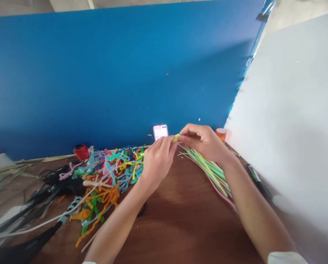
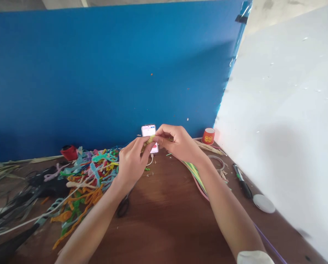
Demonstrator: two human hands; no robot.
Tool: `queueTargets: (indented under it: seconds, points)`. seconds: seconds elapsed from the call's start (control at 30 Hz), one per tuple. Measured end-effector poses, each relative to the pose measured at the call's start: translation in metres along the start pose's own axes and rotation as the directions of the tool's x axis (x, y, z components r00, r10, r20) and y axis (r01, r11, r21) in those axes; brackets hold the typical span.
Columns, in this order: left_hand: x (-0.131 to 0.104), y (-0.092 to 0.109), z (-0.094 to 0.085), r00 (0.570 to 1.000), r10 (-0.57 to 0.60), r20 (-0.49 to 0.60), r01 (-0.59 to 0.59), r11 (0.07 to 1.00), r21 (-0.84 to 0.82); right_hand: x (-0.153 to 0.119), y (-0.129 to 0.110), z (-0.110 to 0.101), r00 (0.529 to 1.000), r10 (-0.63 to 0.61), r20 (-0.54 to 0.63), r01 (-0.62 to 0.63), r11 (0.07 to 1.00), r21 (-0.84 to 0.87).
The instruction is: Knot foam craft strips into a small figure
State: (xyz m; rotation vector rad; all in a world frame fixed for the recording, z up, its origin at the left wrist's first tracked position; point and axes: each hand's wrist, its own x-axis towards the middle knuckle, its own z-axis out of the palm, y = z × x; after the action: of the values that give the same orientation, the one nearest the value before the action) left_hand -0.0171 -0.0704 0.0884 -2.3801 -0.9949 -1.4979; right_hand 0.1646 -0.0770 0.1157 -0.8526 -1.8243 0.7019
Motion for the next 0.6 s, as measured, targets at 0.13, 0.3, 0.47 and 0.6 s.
queueTargets:
  seconds: [0.13,0.3,0.47,0.6]
  points:
    - [0.001,0.001,-0.002,0.985,-0.166,0.04,0.171,0.973,-0.156,-0.001,-0.002,0.0,0.999,0.013,0.047,-0.014,1.0,0.01]
    - [0.005,0.008,-0.006,0.919,-0.267,0.29,0.39,0.721,-0.572,-0.006,-0.006,-0.006,0.996,0.024,0.087,-0.032,0.996,0.089]
    - [0.008,0.016,-0.012,0.865,-0.218,0.453,0.495,0.522,-0.695,-0.01,-0.012,-0.011,0.995,0.035,0.094,-0.05,0.986,0.157]
    - [0.007,0.018,-0.014,0.788,-0.19,0.585,0.61,0.364,-0.704,-0.01,-0.01,-0.011,0.994,0.041,0.1,-0.059,0.981,0.186]
